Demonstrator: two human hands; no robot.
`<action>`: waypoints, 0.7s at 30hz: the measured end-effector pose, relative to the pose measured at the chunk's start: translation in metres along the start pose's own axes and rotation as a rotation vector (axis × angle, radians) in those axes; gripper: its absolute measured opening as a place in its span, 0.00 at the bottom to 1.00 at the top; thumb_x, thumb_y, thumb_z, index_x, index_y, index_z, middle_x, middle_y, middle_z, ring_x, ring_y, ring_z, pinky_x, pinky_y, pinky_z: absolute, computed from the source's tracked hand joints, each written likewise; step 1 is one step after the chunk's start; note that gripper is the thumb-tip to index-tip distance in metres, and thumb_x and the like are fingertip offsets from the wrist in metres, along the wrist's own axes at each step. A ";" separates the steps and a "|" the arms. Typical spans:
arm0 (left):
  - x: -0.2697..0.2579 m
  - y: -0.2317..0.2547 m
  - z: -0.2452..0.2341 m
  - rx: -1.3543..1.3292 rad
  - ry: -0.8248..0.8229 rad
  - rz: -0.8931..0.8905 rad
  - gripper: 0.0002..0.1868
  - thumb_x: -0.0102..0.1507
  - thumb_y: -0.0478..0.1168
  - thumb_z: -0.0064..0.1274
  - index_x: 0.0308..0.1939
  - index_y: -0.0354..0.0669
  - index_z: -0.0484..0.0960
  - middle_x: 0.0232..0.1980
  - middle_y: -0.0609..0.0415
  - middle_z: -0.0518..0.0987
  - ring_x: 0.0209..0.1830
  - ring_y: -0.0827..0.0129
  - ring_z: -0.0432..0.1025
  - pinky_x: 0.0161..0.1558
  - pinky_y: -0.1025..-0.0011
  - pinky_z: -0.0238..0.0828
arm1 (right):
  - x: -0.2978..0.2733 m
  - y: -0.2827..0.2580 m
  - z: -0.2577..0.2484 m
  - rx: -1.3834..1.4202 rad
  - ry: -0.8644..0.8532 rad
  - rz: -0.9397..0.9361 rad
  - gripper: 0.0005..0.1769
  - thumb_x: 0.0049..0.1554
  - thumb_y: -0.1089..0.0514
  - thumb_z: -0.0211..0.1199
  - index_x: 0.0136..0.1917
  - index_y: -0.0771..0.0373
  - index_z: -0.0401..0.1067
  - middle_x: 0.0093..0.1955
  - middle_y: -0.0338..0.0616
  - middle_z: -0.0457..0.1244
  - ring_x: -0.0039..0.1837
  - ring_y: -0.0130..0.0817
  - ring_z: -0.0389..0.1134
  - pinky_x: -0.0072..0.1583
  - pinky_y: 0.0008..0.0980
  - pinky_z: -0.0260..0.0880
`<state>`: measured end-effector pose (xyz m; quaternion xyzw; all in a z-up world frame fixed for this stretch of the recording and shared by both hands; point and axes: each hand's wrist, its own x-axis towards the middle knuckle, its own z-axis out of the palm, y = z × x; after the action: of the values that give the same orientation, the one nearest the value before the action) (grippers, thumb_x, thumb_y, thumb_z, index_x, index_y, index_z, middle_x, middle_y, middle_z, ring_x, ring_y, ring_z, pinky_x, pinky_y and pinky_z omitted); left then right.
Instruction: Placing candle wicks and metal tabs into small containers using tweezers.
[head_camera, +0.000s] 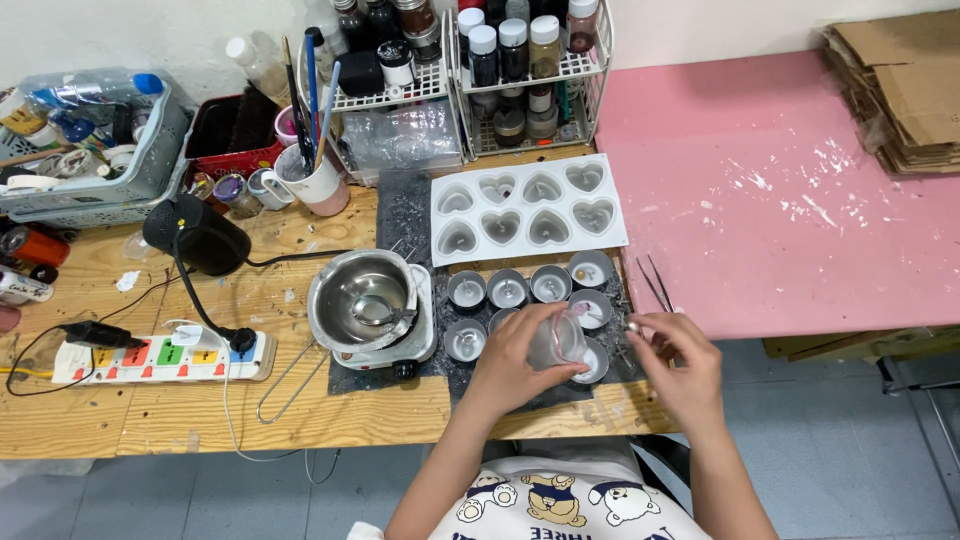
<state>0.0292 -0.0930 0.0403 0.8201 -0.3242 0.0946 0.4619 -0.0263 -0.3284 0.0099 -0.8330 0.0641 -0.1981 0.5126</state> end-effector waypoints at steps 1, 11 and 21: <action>0.002 0.003 0.004 -0.001 -0.001 -0.001 0.41 0.52 0.55 0.74 0.64 0.47 0.74 0.58 0.50 0.81 0.59 0.55 0.76 0.59 0.59 0.72 | 0.000 -0.002 0.000 0.000 -0.001 0.002 0.14 0.54 0.64 0.70 0.55 0.59 0.80 0.53 0.44 0.72 0.43 0.35 0.70 0.42 0.35 0.71; 0.003 0.005 0.015 -0.122 -0.116 -0.105 0.42 0.54 0.54 0.71 0.69 0.50 0.72 0.62 0.51 0.80 0.61 0.58 0.77 0.60 0.61 0.74 | 0.014 -0.014 -0.017 0.272 -0.155 -0.161 0.13 0.54 0.69 0.68 0.54 0.62 0.81 0.49 0.42 0.71 0.49 0.24 0.70 0.47 0.22 0.70; -0.011 -0.017 0.017 -0.448 0.036 -0.084 0.42 0.66 0.53 0.61 0.76 0.39 0.59 0.69 0.44 0.72 0.71 0.57 0.70 0.71 0.64 0.63 | -0.012 0.023 -0.005 -0.657 -0.292 0.089 0.18 0.52 0.46 0.70 0.56 0.47 0.82 0.34 0.44 0.70 0.37 0.43 0.72 0.42 0.42 0.72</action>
<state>0.0287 -0.0953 0.0137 0.7081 -0.2946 0.0156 0.6416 -0.0368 -0.3396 -0.0116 -0.9692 0.0866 -0.0236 0.2292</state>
